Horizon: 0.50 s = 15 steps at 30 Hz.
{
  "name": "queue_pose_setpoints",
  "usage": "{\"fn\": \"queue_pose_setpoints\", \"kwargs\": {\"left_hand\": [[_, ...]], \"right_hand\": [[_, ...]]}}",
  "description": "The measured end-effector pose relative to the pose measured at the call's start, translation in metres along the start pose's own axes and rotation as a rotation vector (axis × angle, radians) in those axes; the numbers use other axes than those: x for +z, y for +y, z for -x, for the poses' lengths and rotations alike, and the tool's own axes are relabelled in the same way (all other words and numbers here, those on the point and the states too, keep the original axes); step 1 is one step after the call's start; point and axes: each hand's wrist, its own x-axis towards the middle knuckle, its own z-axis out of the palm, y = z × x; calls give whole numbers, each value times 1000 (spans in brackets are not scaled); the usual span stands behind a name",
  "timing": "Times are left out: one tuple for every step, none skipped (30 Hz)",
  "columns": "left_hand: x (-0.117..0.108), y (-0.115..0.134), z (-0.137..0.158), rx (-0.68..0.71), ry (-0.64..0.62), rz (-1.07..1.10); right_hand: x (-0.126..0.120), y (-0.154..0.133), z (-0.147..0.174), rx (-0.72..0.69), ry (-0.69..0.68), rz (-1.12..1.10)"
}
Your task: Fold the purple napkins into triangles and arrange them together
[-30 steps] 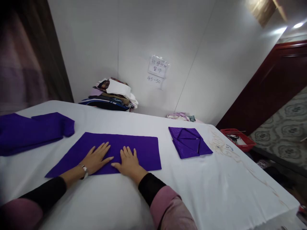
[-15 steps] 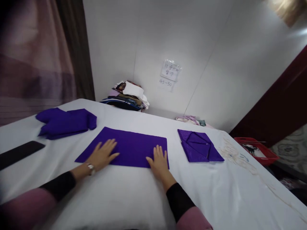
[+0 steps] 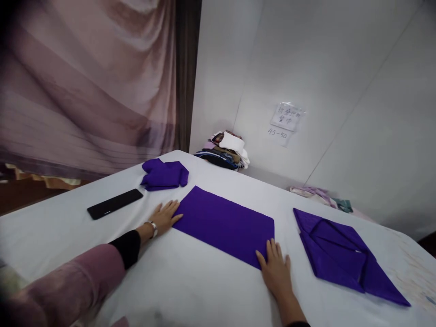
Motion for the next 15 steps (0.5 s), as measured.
{"fn": "queue_pose_setpoints", "kwargs": {"left_hand": [[-2, -9, 1, -30, 6, -5], [-4, -13, 1, -56, 12, -9], [-5, -14, 1, -73, 23, -13], [-6, -10, 0, -72, 37, -13], [-7, -3, -2, -47, 51, -10], [-8, 8, -5, -2, 61, -4], [-8, 22, -9, 60, 66, 3], [-8, 37, -13, 131, 64, 10], [-8, 53, -18, 201, 56, 17], [-7, 69, -24, 263, 44, 22], [-5, 84, -31, 315, 35, 25], [-3, 98, -38, 361, 27, 29], [0, 110, -46, 397, 19, 31], [3, 119, -55, 422, 12, 33], [6, 127, -63, 436, 5, 34]], "right_hand": [[3, 13, 4, -11, -17, 44], [4, 21, 7, 3, -24, 75], [3, 23, 8, 21, -19, 88], [0, 21, 8, 37, -1, 81], [-4, 14, 6, 48, 24, 55], [-11, 3, 2, 40, 52, 15], [-18, -12, -4, -2, 75, -33], [-26, -29, -11, -53, 82, -78], [-34, -47, -19, -103, 87, -121], [-41, -66, -28, -149, 85, -160], [-47, -84, -38, -190, 86, -193], [-51, -101, -48, -230, 84, -221], [-54, -115, -58, -256, 84, -241], [-55, -128, -69, -269, 69, -255], [-55, -139, -78, -275, 49, -268]]}}
